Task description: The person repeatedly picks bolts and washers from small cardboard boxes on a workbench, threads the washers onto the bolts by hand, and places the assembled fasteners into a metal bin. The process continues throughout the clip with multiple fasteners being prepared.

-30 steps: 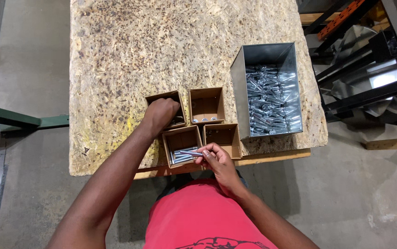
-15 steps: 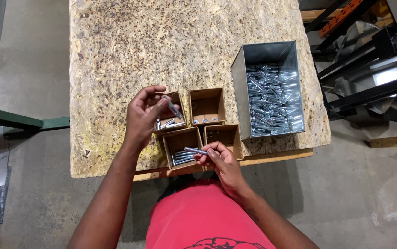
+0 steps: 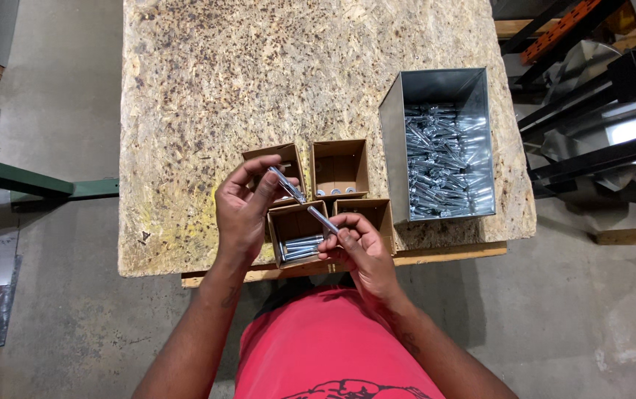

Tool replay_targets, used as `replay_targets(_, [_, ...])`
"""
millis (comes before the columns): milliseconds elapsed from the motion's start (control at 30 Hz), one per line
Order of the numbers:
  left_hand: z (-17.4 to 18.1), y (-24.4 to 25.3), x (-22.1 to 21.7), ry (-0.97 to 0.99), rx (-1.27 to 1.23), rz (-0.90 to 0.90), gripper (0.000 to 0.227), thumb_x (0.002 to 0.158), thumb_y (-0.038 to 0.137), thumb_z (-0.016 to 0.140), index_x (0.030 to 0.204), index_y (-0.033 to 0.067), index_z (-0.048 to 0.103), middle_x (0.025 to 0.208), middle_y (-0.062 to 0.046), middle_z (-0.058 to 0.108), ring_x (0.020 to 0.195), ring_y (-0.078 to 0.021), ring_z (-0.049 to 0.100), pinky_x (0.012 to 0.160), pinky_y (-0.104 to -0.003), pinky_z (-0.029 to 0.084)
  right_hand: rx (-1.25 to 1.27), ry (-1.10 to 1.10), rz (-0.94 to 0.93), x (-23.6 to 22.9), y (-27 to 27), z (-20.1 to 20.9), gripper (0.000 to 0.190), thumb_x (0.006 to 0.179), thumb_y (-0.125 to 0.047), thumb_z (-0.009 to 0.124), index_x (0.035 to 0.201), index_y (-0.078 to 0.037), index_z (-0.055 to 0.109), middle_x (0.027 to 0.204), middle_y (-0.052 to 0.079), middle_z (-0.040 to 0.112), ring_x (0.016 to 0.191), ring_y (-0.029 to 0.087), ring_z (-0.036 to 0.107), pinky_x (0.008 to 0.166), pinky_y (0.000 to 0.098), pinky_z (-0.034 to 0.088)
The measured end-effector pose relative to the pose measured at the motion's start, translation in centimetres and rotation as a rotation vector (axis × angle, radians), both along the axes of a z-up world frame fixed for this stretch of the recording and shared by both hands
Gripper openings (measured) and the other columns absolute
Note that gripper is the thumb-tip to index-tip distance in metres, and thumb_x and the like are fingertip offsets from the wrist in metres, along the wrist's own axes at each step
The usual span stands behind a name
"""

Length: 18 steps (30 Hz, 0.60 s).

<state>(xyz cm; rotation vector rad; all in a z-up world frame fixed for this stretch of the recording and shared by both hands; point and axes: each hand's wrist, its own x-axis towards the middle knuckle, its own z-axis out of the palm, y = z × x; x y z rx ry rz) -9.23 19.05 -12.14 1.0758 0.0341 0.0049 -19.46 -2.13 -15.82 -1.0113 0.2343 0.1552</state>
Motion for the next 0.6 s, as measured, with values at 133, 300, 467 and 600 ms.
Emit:
replay_targets(133, [0.5, -0.9, -1.1, -0.022, 0.034, 0.014, 0.037, 0.11, 0.015, 0.084, 0.138, -0.0085, 0.077, 0.123, -0.023, 0.076, 0.106, -0.0399, 0.089, 0.099, -0.05, 0.078, -0.002, -0.005, -0.019, 0.3, -0.1, -0.6, 0.04, 0.117, -0.019, 0.071, 0.144, 0.009, 0.064, 0.095, 0.019, 0.077, 0.097, 0.031, 0.087, 0.088, 0.0421, 0.078])
replay_targets(300, [-1.1, -2.2, -2.6, -0.052, 0.112, 0.011, 0.032, 0.108, 0.012, 0.086, 0.133, -0.0064, 0.081, 0.125, -0.02, 0.078, 0.109, -0.0375, 0.089, 0.099, -0.049, 0.078, 0.008, 0.039, -0.056, -0.2, -0.4, -1.4, 0.037, 0.119, -0.017, 0.066, 0.145, 0.009, 0.062, 0.098, 0.02, 0.077, 0.099, 0.034, 0.089, 0.089, 0.0419, 0.079])
replay_targets(467, [-0.7, -4.9, -5.4, -0.285, 0.582, -0.177, 0.03, 0.105, 0.018, 0.09, 0.134, 0.0112, 0.089, 0.121, -0.012, 0.091, 0.116, -0.0341, 0.088, 0.103, -0.048, 0.068, 0.231, 0.233, -0.019, -0.7, -1.1, -0.9, 0.045, 0.124, -0.039, 0.055, 0.153, -0.005, 0.064, 0.115, 0.016, 0.081, 0.106, 0.03, 0.086, 0.09, 0.0395, 0.076])
replay_targets(600, [-2.0, -5.7, -5.0, -0.391, 0.627, -0.24, 0.035, 0.102, 0.022, 0.093, 0.134, 0.0103, 0.088, 0.129, -0.008, 0.092, 0.121, -0.0323, 0.084, 0.109, -0.046, 0.064, 0.289, 0.285, -0.042, -1.8, -2.8, -4.8, 0.041, 0.124, -0.035, 0.056, 0.153, -0.008, 0.068, 0.11, 0.004, 0.079, 0.096, 0.021, 0.081, 0.076, 0.0348, 0.072])
